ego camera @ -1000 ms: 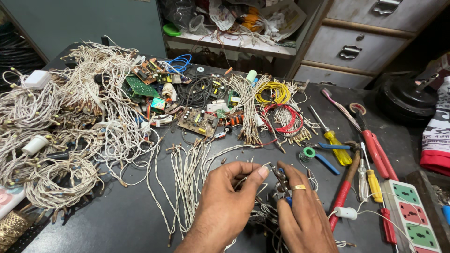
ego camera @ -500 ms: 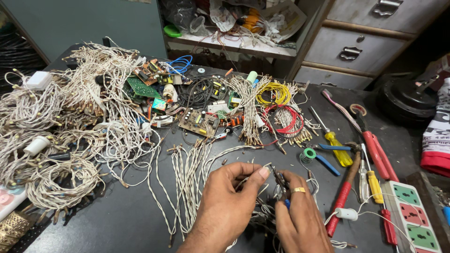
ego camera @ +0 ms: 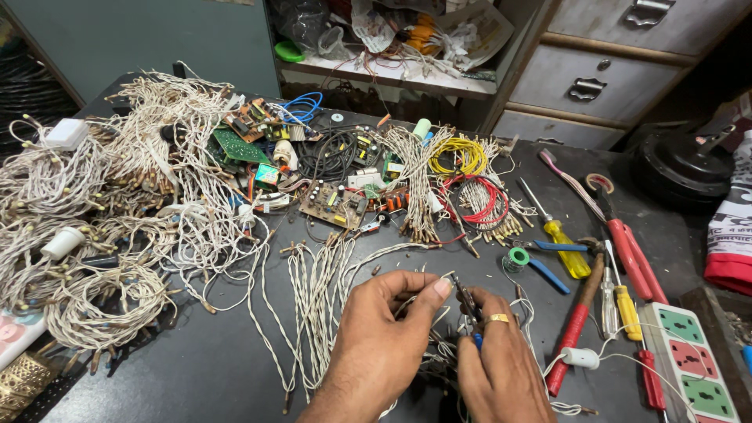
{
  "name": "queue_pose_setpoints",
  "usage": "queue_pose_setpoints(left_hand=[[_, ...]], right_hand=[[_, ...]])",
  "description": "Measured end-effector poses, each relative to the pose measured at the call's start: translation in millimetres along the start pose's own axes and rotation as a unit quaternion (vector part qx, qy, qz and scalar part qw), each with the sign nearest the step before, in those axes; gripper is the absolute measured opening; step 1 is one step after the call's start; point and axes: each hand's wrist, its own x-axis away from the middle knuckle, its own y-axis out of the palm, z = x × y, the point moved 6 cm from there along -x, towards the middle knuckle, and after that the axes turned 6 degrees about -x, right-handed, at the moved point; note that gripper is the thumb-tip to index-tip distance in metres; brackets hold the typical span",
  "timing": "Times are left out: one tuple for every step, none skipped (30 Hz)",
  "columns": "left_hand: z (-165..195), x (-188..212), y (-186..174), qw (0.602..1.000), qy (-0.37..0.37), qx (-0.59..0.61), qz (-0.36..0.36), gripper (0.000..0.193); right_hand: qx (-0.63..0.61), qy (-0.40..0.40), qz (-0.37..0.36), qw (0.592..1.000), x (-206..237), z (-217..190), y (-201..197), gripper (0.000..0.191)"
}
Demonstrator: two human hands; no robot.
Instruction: The person strips the insulation from the ends of several white electrical wires using pliers and a screwdriver. They then twist the exposed copper strands together by hand on a cluttered workbench.
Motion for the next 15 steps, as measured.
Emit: queue_pose_setpoints(left_hand=[[-0.2, 0.3, -0.2, 1.000, -0.003, -0.003, 0.000, 0.029], [-0.1, 0.6, -0.5, 1.000, -0.003, -0.004, 0.001, 0.029], [0.3, 0.6, -0.4, 1.000, -0.003, -0.004, 0.001, 0.030], [0.9, 0.4, -0.4, 1.000, -0.003, -0.004, 0.002, 0.030], [1.5, 0.9, -0.6, 1.000, 0.001, -0.006, 0.003, 0.030], [2.2, 1.3, -1.0, 1.000, 0.004, -0.007, 0.005, 0.030], [3.3, 1.1, -1.2, 1.000, 0.008, -0.009, 0.006, 0.030], [3.7, 1.2, -1.5, 1.000, 0.008, -0.011, 0.007, 0.030], [4.0, 1.6, -2.0, 1.000, 0.007, -0.014, 0.008, 0.030], [4.3, 2.1, -2.6, 1.000, 0.006, -0.016, 0.009, 0.030], [4.8, 2.1, -2.2, 1.000, 0.004, -0.016, 0.008, 0.030], [5.3, 2.1, -1.7, 1.000, 0.003, -0.016, 0.006, 0.030], [5.6, 2.4, -1.4, 1.000, 0.001, -0.016, 0.004, 0.030], [5.6, 2.9, -1.6, 1.000, -0.002, -0.017, 0.004, 0.030], [5.5, 3.3, -1.8, 1.000, -0.004, -0.018, 0.004, 0.030]], right_hand=[[0.002, 0.020, -0.004, 1.000, -0.1, 1.7, 0.5, 0.054], [0.004, 0.024, -0.004, 1.000, 0.0, 0.9, 0.5, 0.055], [0.007, 0.028, -0.004, 1.000, -0.1, 0.2, 0.3, 0.057], [0.009, 0.031, -0.004, 0.999, -0.7, -0.8, 0.0, 0.058], [0.010, 0.026, -0.005, 1.000, -1.2, -2.9, -0.4, 0.056], [0.010, 0.020, -0.005, 1.000, -2.0, -5.0, -0.6, 0.055], [0.011, 0.014, -0.005, 1.000, -3.1, -7.1, -1.0, 0.053], [0.013, 0.032, -0.011, 0.999, -3.2, -6.4, -0.9, 0.054], [0.016, 0.050, -0.017, 0.998, -2.9, -5.6, -0.9, 0.055], [0.018, 0.068, -0.022, 0.997, -2.3, -4.7, -0.5, 0.056], [0.019, 0.078, -0.021, 0.997, -2.4, -4.3, -0.8, 0.054], [0.021, 0.087, -0.020, 0.996, -2.2, -3.7, -0.8, 0.053], [0.022, 0.096, -0.019, 0.995, -1.9, -2.7, -0.9, 0.051], [0.021, 0.086, -0.015, 0.996, -2.0, -3.6, -1.2, 0.050], [0.019, 0.075, -0.012, 0.997, -2.6, -4.0, -1.3, 0.048]])
